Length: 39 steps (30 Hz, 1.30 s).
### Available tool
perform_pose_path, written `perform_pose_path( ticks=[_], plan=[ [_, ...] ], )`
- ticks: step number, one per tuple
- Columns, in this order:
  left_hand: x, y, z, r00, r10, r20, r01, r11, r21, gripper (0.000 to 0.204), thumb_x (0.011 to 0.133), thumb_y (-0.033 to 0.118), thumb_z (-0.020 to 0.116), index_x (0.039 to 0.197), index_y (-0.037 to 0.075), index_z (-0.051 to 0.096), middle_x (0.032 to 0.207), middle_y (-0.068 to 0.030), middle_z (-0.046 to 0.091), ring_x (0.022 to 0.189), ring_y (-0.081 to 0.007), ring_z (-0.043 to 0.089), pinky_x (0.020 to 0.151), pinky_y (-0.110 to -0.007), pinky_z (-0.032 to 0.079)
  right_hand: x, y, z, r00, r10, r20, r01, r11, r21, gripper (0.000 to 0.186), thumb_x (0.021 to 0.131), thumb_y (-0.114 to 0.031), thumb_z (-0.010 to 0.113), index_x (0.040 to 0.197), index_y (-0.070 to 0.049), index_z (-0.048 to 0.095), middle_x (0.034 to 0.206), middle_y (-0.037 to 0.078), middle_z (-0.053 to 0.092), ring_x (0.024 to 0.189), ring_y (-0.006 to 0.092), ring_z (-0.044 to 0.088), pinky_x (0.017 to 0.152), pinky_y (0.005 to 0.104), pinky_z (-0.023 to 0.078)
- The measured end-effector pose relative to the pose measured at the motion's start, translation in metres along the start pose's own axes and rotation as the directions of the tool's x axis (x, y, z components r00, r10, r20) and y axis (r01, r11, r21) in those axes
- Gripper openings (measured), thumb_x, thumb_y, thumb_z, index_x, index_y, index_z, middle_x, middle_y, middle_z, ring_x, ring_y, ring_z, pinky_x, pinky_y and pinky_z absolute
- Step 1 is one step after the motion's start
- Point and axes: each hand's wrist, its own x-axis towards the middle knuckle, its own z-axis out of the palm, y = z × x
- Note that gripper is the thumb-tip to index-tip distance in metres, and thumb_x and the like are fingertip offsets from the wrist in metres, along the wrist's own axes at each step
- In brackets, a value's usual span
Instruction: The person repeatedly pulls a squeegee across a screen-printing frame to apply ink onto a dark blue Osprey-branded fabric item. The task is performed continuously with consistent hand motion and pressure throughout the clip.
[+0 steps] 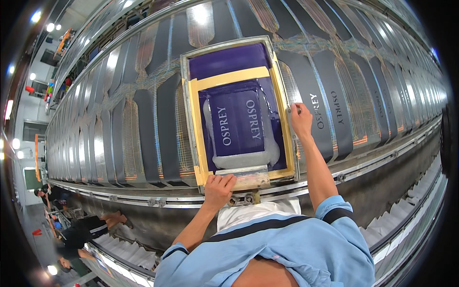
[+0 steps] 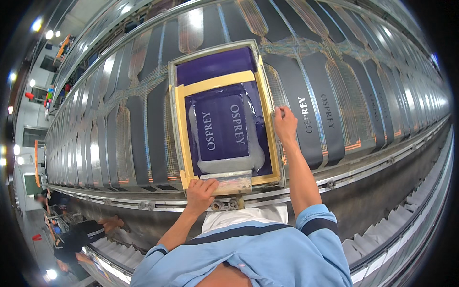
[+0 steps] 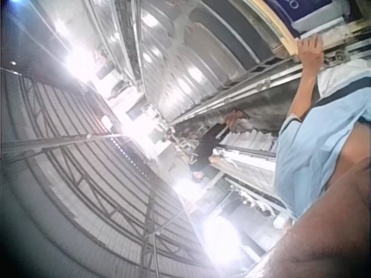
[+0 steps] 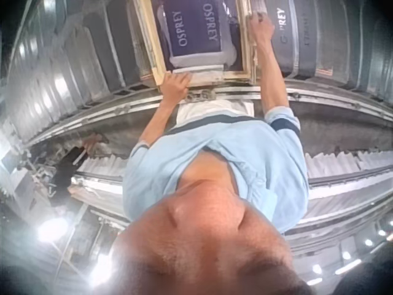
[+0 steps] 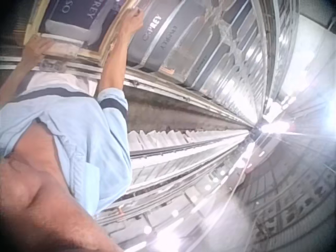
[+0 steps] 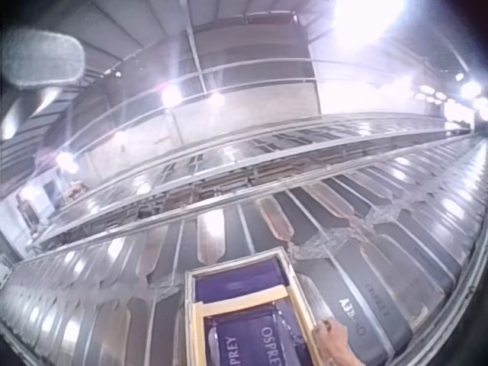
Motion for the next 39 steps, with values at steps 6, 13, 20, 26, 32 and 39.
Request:
perform_pose_path(
  ticks=[6,13,20,26,32,39],
  plan=[
    [0.076,-0.067,0.010,0.995,0.042,-0.090,-0.034,0.995,0.092,0.043,0.068,0.012,0.074,0.110,0.014,0.073,0.113,-0.0002,0.071,0.091,-0.0216,0.063,0.090,-0.043,0.042,-0.004,-0.008,-0.001,0.999,-0.024,0.025,0.024,1.000,-0.012,0.033,0.099,-0.034,0.063,0.106,-0.004,0.072,0.084,0.020,0.073,0.079,0.0373,0.073,0.075,0.0452,0.055],
    [0.232,-0.159,-0.024,0.991,0.011,-0.135,-0.016,0.999,-0.036,0.027,0.069,0.020,0.080,0.095,0.014,0.078,0.095,-0.0017,0.075,0.088,-0.0252,0.067,0.082,-0.043,0.046,-0.002,-0.003,0.002,0.999,-0.039,0.000,0.039,0.998,0.053,0.031,0.098,-0.034,0.067,0.103,-0.003,0.073,0.074,0.015,0.070,0.066,0.0263,0.068,0.067,0.0386,0.052],
    [0.141,-0.096,0.011,0.982,0.016,-0.189,-0.020,1.000,-0.020,0.039,0.065,0.007,0.073,0.103,0.012,0.074,0.104,-0.0063,0.074,0.088,-0.0266,0.067,0.081,-0.044,0.045,0.000,0.000,0.000,0.999,-0.027,0.027,0.026,0.999,0.047,0.030,0.098,-0.032,0.068,0.108,-0.004,0.074,0.074,0.012,0.071,0.063,0.0212,0.064,0.065,0.0384,0.050],
    [-0.011,-0.004,0.003,0.975,-0.134,-0.178,0.131,0.991,-0.030,0.049,0.064,0.010,0.071,0.113,0.011,0.073,0.114,-0.0009,0.070,0.087,-0.0232,0.060,0.081,-0.039,0.046,-0.002,-0.083,-0.009,0.994,-0.011,0.109,0.015,0.999,-0.043,0.029,0.100,-0.031,0.064,0.107,-0.004,0.074,0.082,0.015,0.073,0.072,0.0261,0.070,0.070,0.0403,0.053],
    [-0.068,-0.119,-0.056,0.977,-0.205,-0.062,0.204,0.979,-0.013,0.045,0.062,0.013,0.080,0.106,0.013,0.072,0.110,-0.0015,0.071,0.098,-0.0251,0.063,0.091,-0.043,0.048,-0.076,-0.102,0.107,0.986,-0.160,0.052,0.149,0.975,0.164,0.025,0.101,-0.029,0.063,0.104,-0.007,0.073,0.090,0.013,0.073,0.078,0.0270,0.069,0.072,0.0404,0.053],
    [-0.120,-0.223,-0.079,0.973,-0.229,-0.041,0.227,0.972,-0.054,0.030,0.066,0.021,0.087,0.093,0.013,0.078,0.092,0.0019,0.075,0.086,-0.0210,0.066,0.082,-0.039,0.045,-0.154,-0.163,0.211,0.988,-0.064,0.138,0.021,0.957,0.288,0.028,0.099,-0.031,0.065,0.107,-0.005,0.071,0.084,0.016,0.073,0.078,0.0298,0.071,0.074,0.0410,0.054]
  ],
)
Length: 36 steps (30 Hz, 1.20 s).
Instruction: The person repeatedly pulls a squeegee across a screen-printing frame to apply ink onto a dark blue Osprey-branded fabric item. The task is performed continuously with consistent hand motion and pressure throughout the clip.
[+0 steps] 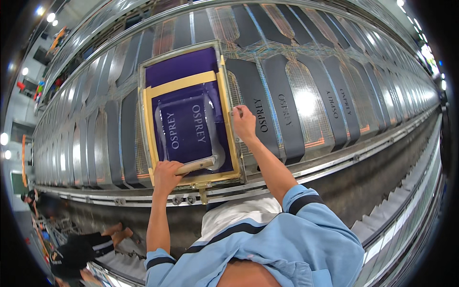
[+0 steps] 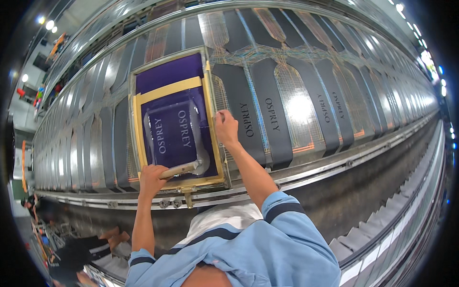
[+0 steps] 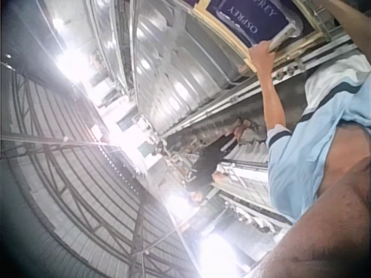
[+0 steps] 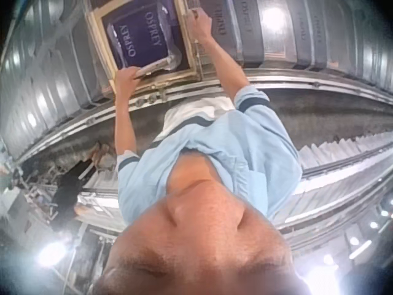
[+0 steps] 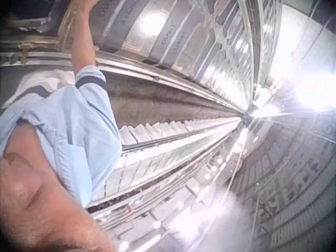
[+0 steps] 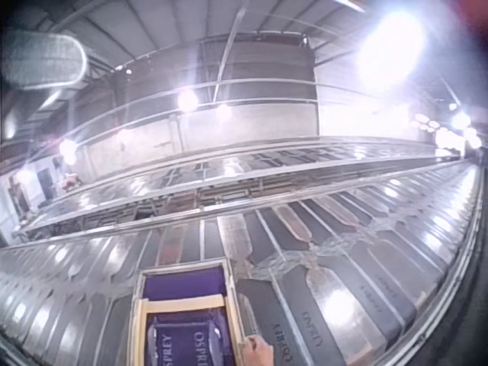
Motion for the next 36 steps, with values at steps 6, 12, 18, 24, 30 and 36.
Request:
perform_pose_path(
  ticks=[6,12,18,24,30,36],
  plan=[
    [0.000,-0.028,-0.008,0.994,-0.052,0.098,0.055,0.998,-0.022,0.028,0.070,0.023,0.088,0.094,0.013,0.078,0.091,0.0017,0.074,0.085,-0.0208,0.068,0.081,-0.039,0.045,0.001,0.000,0.019,0.997,-0.012,-0.070,0.007,0.997,-0.076,0.027,0.099,-0.030,0.063,0.107,-0.005,0.071,0.085,0.016,0.074,0.077,0.0329,0.072,0.074,0.0424,0.054],
    [0.033,-0.057,-0.022,0.989,0.115,0.088,-0.104,0.987,-0.121,0.018,0.072,0.026,0.086,0.085,0.015,0.078,0.081,0.0002,0.074,0.073,-0.0245,0.067,0.069,-0.039,0.044,0.011,0.015,0.028,1.000,-0.017,-0.009,0.013,0.943,-0.331,0.028,0.099,-0.031,0.062,0.110,-0.008,0.073,0.102,0.020,0.074,0.095,0.0411,0.070,0.085,0.0460,0.054],
    [0.165,-0.133,-0.019,0.991,0.129,0.043,-0.126,0.990,-0.067,0.020,0.071,0.026,0.085,0.083,0.014,0.076,0.079,-0.0067,0.072,0.077,-0.0300,0.070,0.071,-0.043,0.050,0.059,-0.086,0.050,0.812,-0.406,0.419,0.490,0.864,-0.113,0.041,0.093,-0.045,0.070,0.105,-0.006,0.075,0.099,0.015,0.075,0.098,0.0382,0.068,0.092,0.0469,0.052],
    [0.252,-0.169,-0.017,0.994,0.078,0.079,-0.080,0.997,0.022,0.026,0.074,0.036,0.083,0.081,0.012,0.075,0.075,-0.0085,0.071,0.079,-0.0323,0.070,0.077,-0.047,0.051,0.120,-0.117,0.131,0.627,-0.190,0.755,0.697,0.570,-0.435,0.039,0.080,-0.043,0.081,0.092,-0.006,0.075,0.089,0.017,0.074,0.094,0.0380,0.070,0.090,0.0478,0.053],
    [0.196,-0.148,-0.007,0.997,-0.011,0.071,0.021,0.991,-0.132,0.021,0.071,0.031,0.086,0.083,0.016,0.079,0.082,-0.0056,0.074,0.079,-0.0316,0.069,0.075,-0.042,0.048,0.068,-0.093,0.121,0.651,-0.260,0.713,0.688,0.600,-0.409,0.026,0.073,-0.025,0.085,0.089,-0.007,0.074,0.085,0.014,0.070,0.093,0.0331,0.066,0.095,0.0446,0.048],
    [0.025,-0.074,-0.006,0.990,0.086,0.115,-0.074,0.992,-0.105,0.037,0.059,0.015,0.086,0.094,0.016,0.077,0.096,0.0011,0.073,0.080,-0.0214,0.066,0.078,-0.038,0.043,-0.093,-0.078,0.047,0.572,-0.327,0.752,0.725,0.630,-0.277,0.032,0.065,-0.017,0.086,0.094,-0.010,0.075,0.085,0.008,0.070,0.095,0.0279,0.066,0.095,0.0397,0.046]
  ],
)
